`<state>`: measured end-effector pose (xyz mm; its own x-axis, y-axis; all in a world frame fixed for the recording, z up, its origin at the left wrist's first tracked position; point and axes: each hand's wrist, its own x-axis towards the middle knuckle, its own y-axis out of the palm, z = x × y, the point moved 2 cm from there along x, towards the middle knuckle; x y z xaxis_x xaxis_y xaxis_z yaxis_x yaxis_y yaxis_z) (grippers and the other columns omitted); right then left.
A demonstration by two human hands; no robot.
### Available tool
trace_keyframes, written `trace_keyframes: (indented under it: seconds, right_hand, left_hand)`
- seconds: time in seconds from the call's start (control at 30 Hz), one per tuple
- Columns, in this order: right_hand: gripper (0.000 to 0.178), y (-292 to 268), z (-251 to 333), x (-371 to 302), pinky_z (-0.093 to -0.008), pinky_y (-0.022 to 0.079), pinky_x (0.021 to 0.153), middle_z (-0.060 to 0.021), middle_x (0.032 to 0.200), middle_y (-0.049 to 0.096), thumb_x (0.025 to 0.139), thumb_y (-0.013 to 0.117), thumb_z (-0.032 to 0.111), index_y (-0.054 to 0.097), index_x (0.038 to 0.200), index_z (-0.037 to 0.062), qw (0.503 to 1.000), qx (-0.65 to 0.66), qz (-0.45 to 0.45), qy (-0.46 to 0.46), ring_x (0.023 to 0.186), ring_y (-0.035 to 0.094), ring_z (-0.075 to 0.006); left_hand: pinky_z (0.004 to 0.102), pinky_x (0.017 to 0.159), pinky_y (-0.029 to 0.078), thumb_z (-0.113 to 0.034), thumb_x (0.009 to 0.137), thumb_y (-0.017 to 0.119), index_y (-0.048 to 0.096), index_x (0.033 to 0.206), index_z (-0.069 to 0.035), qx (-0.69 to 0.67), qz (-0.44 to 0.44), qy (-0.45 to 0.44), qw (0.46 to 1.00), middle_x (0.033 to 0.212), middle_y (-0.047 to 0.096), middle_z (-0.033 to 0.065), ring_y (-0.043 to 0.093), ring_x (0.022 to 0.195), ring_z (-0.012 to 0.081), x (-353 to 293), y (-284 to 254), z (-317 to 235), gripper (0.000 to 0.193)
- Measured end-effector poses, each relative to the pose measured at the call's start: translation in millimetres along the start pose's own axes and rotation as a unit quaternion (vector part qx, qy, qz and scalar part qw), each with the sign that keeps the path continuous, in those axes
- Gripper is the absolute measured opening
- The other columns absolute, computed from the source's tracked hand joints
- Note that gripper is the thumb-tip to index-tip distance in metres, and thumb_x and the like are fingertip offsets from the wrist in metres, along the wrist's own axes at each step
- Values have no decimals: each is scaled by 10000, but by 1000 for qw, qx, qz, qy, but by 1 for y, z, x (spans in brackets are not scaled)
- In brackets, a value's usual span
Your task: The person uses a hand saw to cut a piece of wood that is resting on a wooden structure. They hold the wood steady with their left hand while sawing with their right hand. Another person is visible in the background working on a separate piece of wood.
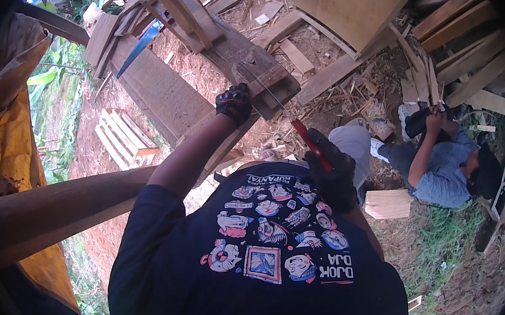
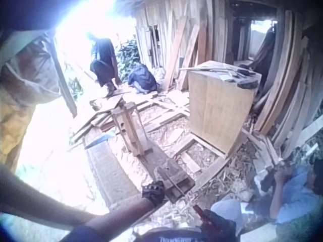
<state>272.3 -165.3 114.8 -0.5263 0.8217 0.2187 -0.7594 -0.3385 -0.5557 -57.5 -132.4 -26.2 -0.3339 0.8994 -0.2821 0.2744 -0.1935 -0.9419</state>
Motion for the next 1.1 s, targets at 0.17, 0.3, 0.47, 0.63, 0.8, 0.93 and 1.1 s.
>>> trace_keyframes:
  seconds: [0.17,0.3,0.47,0.63,0.8,0.93,1.1]
  right_hand:
    - [489,4,-9,-5,-435,651,877,-174,1331,806,961,817,51,718,1439,64,1000,17,-9,8,1060,832,-353]
    - [506,6,-16,-8,-435,651,868,-171,1335,804,954,829,61,708,1446,57,1000,0,-10,-27,1054,830,-359]
    - [508,5,-21,-10,-441,652,858,-165,1348,797,952,826,58,699,1444,47,999,-24,-10,-48,1039,828,-363]
    - [468,6,-32,-16,-440,656,824,-163,1342,796,953,818,54,709,1407,34,994,-73,-22,-80,1000,831,-347]
    - [406,6,-35,-17,-430,666,779,-164,1326,798,951,804,45,731,1349,12,988,-94,-27,-121,944,835,-340]
    - [411,7,-41,-21,-419,673,793,-171,1326,800,944,805,40,736,1347,9,993,-63,-28,-97,971,841,-335]
    - [459,11,-50,-29,-411,671,837,-174,1319,806,937,812,47,731,1388,23,996,-34,-33,-72,1012,843,-337]
  left_hand:
    - [533,997,583,-254,1026,553,644,1329,-95,12,-5,6,1000,1287,754,194,758,1200,382,0,2,1,354]
    - [543,993,577,-254,1023,558,644,1317,-97,10,-12,9,1000,1267,757,188,762,1185,386,0,3,1,345]
    - [549,1005,574,-254,1014,574,644,1314,-101,9,-2,-3,1000,1279,755,196,760,1192,395,1,3,1,343]
    - [556,1011,572,-254,1006,594,641,1319,-91,9,-2,-9,1000,1288,753,203,756,1200,408,-1,3,0,356]
    - [562,1016,569,-256,1004,601,637,1327,-80,5,-3,12,1000,1289,751,210,745,1207,409,-4,-3,-1,369]
    - [527,998,585,-277,1042,563,642,1334,-104,33,11,-3,999,1297,757,186,749,1230,367,-3,-3,-3,349]
    - [567,1016,567,-249,1012,591,631,1337,-66,21,12,1,1000,1289,747,208,740,1219,403,-6,-5,-3,374]
